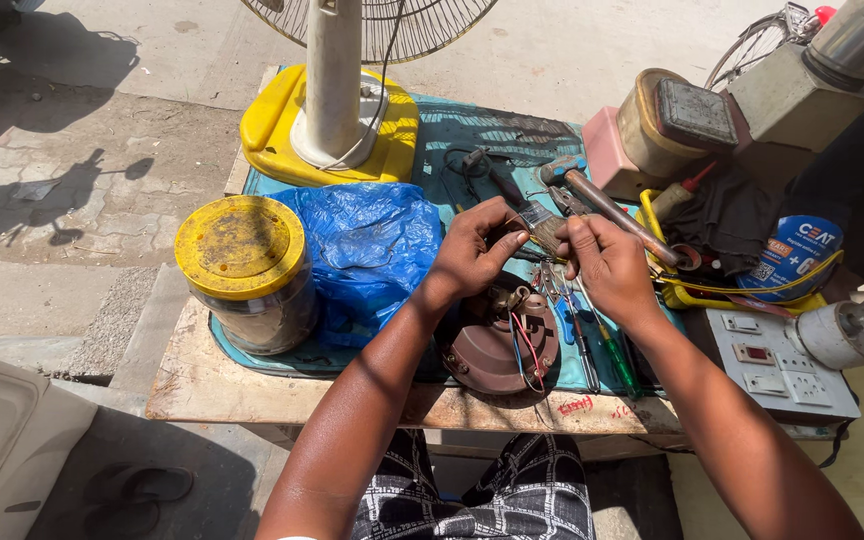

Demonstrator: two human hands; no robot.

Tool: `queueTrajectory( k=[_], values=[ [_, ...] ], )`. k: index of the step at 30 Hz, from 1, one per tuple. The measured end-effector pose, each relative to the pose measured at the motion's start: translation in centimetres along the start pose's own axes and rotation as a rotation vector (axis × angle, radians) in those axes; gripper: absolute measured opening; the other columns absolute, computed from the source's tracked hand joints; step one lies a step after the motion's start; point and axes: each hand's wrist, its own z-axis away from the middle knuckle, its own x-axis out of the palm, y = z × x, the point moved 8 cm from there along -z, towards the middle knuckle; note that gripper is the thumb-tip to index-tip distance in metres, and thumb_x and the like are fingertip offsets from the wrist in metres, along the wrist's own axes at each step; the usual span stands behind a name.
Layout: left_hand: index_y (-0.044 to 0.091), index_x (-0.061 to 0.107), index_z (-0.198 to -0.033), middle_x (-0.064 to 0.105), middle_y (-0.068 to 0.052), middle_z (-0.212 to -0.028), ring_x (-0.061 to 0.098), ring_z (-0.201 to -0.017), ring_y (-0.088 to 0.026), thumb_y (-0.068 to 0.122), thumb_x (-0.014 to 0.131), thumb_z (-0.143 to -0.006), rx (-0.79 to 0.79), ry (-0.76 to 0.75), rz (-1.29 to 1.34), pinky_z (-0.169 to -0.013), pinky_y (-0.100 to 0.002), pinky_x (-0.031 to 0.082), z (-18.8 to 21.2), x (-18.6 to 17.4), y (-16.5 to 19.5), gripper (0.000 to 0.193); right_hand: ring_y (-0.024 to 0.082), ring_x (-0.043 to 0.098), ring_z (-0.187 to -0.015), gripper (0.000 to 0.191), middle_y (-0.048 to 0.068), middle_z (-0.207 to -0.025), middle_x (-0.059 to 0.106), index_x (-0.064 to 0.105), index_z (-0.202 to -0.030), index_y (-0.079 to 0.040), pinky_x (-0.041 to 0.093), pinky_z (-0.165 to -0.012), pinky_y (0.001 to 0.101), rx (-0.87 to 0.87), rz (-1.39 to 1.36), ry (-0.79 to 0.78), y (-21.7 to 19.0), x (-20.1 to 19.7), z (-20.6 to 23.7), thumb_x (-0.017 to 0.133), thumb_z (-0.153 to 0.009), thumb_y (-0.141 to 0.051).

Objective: The person sits at a workbench repairing a ceiling fan motor. They unscrew the motor housing screws with a screwdriver, lift off the cover, handle the wiring, brush dust from the motor parts, and work on small components by hand.

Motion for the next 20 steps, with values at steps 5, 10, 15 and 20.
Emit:
queueTrajectory(
  k=[5,10,15,20],
  values=[
    [-0.002,0.066,-0.098,0.056,-0.010,-0.087,0.057,-0.077,-0.020,0.009,0.070,-0.094,0.022,-0.049,-0.015,-0.068,-0.033,0.047,0.2,0.8,0.6,0.013,0.026,0.069,-0.081,0.027,0.014,-0.111,0.068,0.065,-0.119,0.000,0.053,-0.068,0.0371,-0.872,0.707,0.038,-10.0,0.8,2.9,0.069,-0.096,-0.014],
    [-0.001,0.065,-0.102,0.057,-0.013,-0.087,0.060,-0.076,-0.026,0.008,0.070,-0.093,0.074,-0.102,-0.100,-0.068,-0.035,0.048,0.2,0.9,1.4,0.014,0.027,0.069,-0.083,0.032,0.007,-0.103,0.067,0.066,-0.114,-0.005,0.054,-0.071,0.0416,-0.970,0.989,-0.036,-11.7,2.9,2.6,0.070,-0.082,-0.006],
    [0.001,0.065,-0.110,0.060,-0.013,-0.098,0.063,-0.091,-0.034,0.009,0.065,-0.101,0.099,-0.096,-0.174,-0.078,-0.039,0.050,0.2,0.8,3.4,0.012,0.025,0.068,-0.082,0.029,0.005,-0.095,0.065,0.066,-0.112,-0.003,0.052,-0.068,0.0416,-0.999,1.098,-0.100,-9.8,2.7,2.4,0.068,-0.083,-0.008],
    [0.005,0.068,-0.103,0.061,-0.011,-0.092,0.064,-0.093,-0.033,0.003,0.067,-0.081,0.082,-0.102,-0.426,-0.079,-0.045,0.046,-2.7,0.2,7.7,0.022,0.021,0.055,-0.073,0.026,0.001,-0.081,0.057,0.067,-0.103,-0.002,0.043,-0.063,0.0402,-0.186,0.339,-0.205,-0.4,1.2,-0.6,0.065,-0.105,-0.027]
  ],
)
